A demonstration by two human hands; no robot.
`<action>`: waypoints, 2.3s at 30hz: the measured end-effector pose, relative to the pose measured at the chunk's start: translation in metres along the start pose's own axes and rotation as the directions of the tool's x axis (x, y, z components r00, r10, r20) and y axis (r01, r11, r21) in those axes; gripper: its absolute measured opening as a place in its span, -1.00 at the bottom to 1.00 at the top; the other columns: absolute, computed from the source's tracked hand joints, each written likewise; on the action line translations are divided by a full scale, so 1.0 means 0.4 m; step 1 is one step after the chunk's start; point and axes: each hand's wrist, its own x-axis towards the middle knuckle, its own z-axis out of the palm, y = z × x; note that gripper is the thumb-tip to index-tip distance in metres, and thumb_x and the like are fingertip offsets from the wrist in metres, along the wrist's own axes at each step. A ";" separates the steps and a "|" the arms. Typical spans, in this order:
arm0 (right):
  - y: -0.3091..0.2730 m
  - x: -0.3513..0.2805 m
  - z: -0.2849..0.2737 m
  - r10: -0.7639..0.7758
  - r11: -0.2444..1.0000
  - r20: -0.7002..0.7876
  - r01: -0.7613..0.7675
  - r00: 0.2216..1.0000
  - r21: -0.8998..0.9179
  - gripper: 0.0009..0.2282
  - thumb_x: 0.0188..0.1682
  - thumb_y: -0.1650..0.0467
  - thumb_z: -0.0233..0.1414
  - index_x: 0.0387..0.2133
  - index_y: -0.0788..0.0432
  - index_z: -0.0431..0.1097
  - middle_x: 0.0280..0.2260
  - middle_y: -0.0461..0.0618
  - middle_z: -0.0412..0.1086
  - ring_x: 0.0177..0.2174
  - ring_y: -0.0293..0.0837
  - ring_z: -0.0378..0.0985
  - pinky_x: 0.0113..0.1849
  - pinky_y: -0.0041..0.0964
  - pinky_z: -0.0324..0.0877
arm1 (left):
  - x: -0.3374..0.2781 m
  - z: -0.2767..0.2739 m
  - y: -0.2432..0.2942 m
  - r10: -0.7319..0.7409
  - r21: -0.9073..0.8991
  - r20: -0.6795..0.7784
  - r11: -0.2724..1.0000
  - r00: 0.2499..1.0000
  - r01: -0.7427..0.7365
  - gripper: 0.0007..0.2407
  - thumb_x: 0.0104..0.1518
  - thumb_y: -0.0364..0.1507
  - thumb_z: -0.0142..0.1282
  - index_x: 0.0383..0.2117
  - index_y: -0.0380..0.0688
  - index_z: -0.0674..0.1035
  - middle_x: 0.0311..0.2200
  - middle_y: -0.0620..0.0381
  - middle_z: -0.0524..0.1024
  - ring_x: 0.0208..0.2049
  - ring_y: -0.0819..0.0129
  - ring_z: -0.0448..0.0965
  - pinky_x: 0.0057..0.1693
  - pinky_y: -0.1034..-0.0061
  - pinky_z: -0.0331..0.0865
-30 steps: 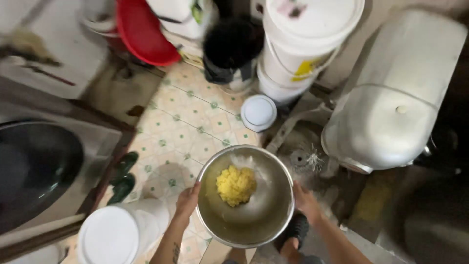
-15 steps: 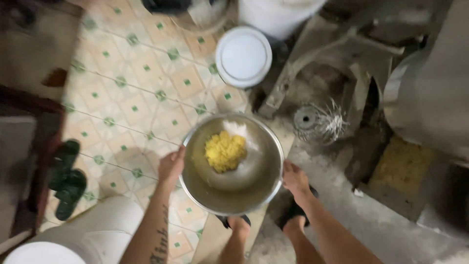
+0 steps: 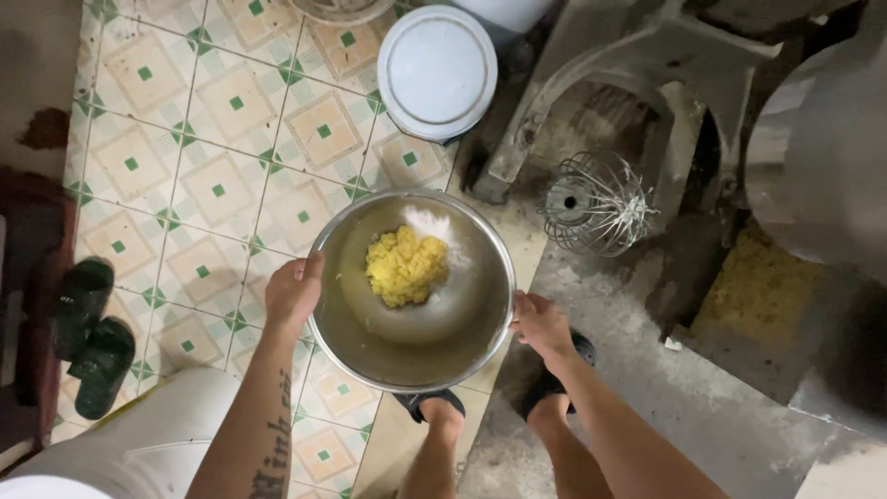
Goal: Transfer mixture from a pot into a large mixing bowl and attach a whisk to a stand mixer.
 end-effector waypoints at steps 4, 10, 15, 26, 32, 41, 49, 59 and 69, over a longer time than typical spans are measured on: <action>-0.078 -0.021 -0.135 -0.010 0.999 -0.047 0.013 0.999 0.046 -0.64 0.29 0.22 0.11 0.28 0.01 0.57 -0.05 0.13 0.73 -0.21 0.19 0.87 -0.29 0.25 0.83 | -0.158 -0.012 0.073 0.110 0.085 -0.123 0.991 0.986 -0.100 -0.38 0.43 0.04 0.17 0.52 -0.03 0.57 0.29 -0.28 0.59 0.34 -0.32 0.61 0.37 -0.20 0.48; -0.054 0.167 -0.255 -0.103 0.982 -0.373 0.036 0.922 -0.183 -0.69 0.33 0.19 0.03 -0.26 0.03 0.69 -0.41 0.00 0.72 -0.45 0.00 0.84 -0.40 0.05 0.77 | -0.358 0.055 0.108 0.555 0.158 -0.646 0.769 0.525 -0.619 -0.61 0.31 -0.50 0.38 0.29 -0.20 0.72 0.12 -0.28 0.57 0.19 -0.38 0.66 0.30 -0.06 0.54; -0.024 0.259 -0.274 -0.382 0.896 -0.505 0.175 0.774 -0.409 -0.71 0.31 0.13 0.04 -0.11 -0.11 0.73 -0.30 0.00 0.72 -0.35 0.23 0.72 -0.26 0.17 0.54 | -0.559 0.144 0.145 0.463 -0.055 -0.431 0.843 0.774 -0.535 -0.55 0.43 -0.38 0.17 0.43 -0.20 0.45 0.33 -0.16 0.47 0.33 -0.09 0.54 0.38 0.08 0.50; -0.165 -0.202 -0.502 -0.371 0.764 -0.286 0.115 0.883 -0.635 -0.67 0.22 0.16 0.07 -0.10 0.09 0.72 -0.29 0.24 0.71 -0.38 0.35 0.70 -0.28 0.21 0.57 | -0.765 0.433 0.165 0.388 -0.224 -0.027 0.896 0.921 -0.384 -0.55 0.38 -0.20 0.15 0.38 -0.01 0.55 0.11 0.07 0.76 0.06 0.11 0.80 0.16 0.24 0.64; -0.192 -0.651 -0.479 -0.336 0.802 -0.282 0.116 0.898 -0.585 -0.71 0.19 0.19 0.12 -0.26 0.05 0.77 -0.59 0.04 0.66 -0.61 0.07 0.61 -0.45 -0.06 0.48 | -0.705 0.657 0.139 0.358 -0.569 0.120 0.789 0.926 -0.231 -0.74 0.35 -0.33 0.26 0.08 -0.15 0.73 -0.20 0.07 0.83 -0.28 0.31 0.84 -0.12 0.49 0.71; -0.276 -0.957 -0.346 -0.209 0.909 -0.247 0.094 0.946 -0.407 -0.86 0.00 0.35 0.38 -0.39 0.07 0.94 -0.76 0.06 0.65 -0.71 -0.14 0.62 -0.52 -0.29 0.50 | -0.631 0.445 0.003 0.130 -0.655 0.672 0.563 0.729 0.504 -0.49 0.42 -0.18 0.24 0.34 -0.36 0.63 0.01 -0.25 0.73 -0.12 0.09 0.76 -0.11 0.29 0.68; -0.390 -0.639 -0.246 -0.120 0.993 0.345 0.104 0.931 0.064 -0.62 0.24 0.44 0.21 -0.60 0.47 0.60 -0.72 0.03 0.21 -0.69 -0.16 0.10 -0.59 -0.19 -0.07 | -0.625 -0.140 -0.145 0.461 -0.574 0.818 0.697 0.344 0.430 -0.39 0.61 0.00 -0.37 -0.03 -0.27 0.71 -0.51 -0.03 0.65 -0.58 0.26 0.56 -0.43 0.35 0.41; -0.204 -0.290 -0.097 -0.019 0.970 -0.030 0.011 0.999 -0.241 -0.61 0.20 0.20 0.14 0.13 0.20 0.64 -0.33 0.30 0.65 -0.49 0.10 0.74 -0.55 -0.08 0.63 | -0.445 0.022 0.048 0.149 0.327 0.402 0.898 0.903 -0.294 -0.39 0.27 0.21 0.01 -0.01 -0.08 0.74 -0.06 -0.15 0.80 0.13 -0.13 0.81 0.19 0.01 0.65; -0.070 -0.101 -0.008 -0.279 0.860 0.035 0.266 0.960 -0.434 -0.55 0.35 0.17 -0.09 0.36 0.10 0.49 0.04 0.43 0.69 0.04 0.56 0.72 0.06 0.55 0.56 | -0.248 0.366 0.012 0.306 0.701 0.312 0.565 0.900 -0.435 -0.78 0.33 -0.26 0.09 -0.27 0.08 0.81 -0.32 0.22 0.82 -0.16 0.23 0.89 -0.08 0.24 0.62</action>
